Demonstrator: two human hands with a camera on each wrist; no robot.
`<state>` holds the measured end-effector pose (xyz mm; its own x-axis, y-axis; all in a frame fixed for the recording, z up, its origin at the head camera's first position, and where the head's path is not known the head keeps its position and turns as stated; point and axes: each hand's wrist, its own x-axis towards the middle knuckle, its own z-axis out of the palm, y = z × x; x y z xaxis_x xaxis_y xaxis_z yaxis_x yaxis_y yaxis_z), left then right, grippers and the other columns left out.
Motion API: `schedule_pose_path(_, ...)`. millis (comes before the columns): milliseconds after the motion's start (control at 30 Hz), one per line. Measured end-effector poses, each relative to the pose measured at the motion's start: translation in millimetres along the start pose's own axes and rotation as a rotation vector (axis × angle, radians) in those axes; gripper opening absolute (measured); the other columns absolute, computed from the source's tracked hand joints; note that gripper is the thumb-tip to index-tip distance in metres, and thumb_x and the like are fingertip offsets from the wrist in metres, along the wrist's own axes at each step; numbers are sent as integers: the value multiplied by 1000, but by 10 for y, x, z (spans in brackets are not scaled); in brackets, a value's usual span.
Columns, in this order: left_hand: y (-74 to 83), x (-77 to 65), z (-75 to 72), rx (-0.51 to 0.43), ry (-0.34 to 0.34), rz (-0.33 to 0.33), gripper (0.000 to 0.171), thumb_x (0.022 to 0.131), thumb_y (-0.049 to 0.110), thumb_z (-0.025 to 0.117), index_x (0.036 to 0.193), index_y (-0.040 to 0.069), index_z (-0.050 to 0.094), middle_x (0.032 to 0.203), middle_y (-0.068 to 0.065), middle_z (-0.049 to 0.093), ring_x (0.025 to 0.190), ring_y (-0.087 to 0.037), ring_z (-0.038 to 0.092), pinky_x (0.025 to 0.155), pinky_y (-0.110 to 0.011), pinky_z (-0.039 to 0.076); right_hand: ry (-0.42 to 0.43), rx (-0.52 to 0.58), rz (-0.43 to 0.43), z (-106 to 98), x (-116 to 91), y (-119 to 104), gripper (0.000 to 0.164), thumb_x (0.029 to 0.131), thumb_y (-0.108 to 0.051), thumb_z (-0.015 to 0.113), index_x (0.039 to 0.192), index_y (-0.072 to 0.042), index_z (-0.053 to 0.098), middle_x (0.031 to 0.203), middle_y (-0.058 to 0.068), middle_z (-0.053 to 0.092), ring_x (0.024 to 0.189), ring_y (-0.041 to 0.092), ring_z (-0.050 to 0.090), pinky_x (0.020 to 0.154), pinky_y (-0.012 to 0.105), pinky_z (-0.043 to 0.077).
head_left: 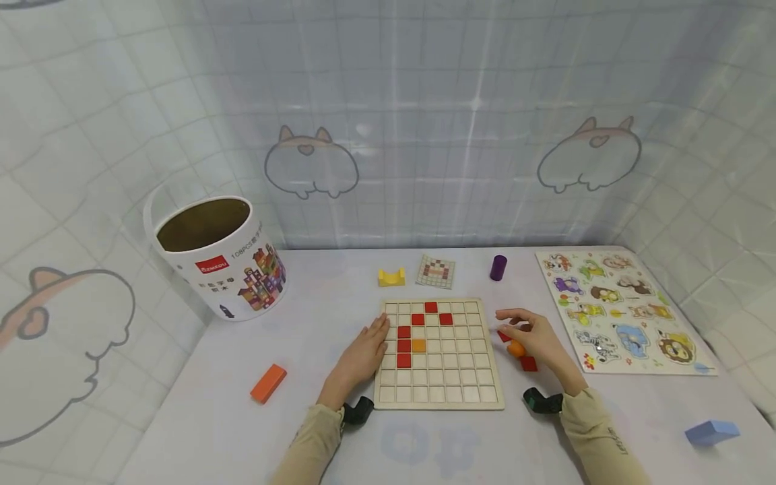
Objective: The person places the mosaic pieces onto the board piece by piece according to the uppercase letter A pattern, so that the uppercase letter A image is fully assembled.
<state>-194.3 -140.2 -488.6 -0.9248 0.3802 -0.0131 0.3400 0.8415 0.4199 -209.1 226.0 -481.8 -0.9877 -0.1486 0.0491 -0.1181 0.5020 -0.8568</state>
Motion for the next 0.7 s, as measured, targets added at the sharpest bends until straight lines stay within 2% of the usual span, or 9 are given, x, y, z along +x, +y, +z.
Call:
schedule_pose_path(167,6,-4,18,1,6,-5,51,102,13,44,148,-3,34,159,-16,28,146,-33,30,120,-50,27,-37,7,14,-99,-105,70,35,93,-30,65,120,-8,66,114,14,66,85,9,55,66,22,52)
schedule_pose_path(300,5,-10,30,7,8,0,50,102,14,44,148,-2,34,158,-16,29,145,-33,31,120,-49,27,-61,25,-5,-163,-195,146,35,93,-24,66,121,-4,64,115,17,68,85,4,57,74,17,49)
schedule_pose_path(367,1,-7,33,12,8,1,50,102,15,44,148,-2,35,158,-16,29,145,-32,31,120,-49,27,-101,47,-13,-187,-222,193,35,92,-22,67,122,-3,64,116,17,68,87,2,58,76,17,49)
schedule_pose_path(533,1,-1,16,15,11,6,50,102,14,45,148,-2,35,158,-17,29,145,-33,32,120,-50,28,-218,50,-74,-218,-239,296,35,90,-20,69,122,-7,64,121,15,65,96,0,55,83,13,47)
schedule_pose_path(700,7,-6,-8,3,21,6,50,102,14,45,148,-3,34,157,-18,30,145,-34,32,120,-50,27,-268,14,-135,-244,-206,323,32,88,-13,70,120,-9,65,120,13,64,101,0,52,87,11,44)
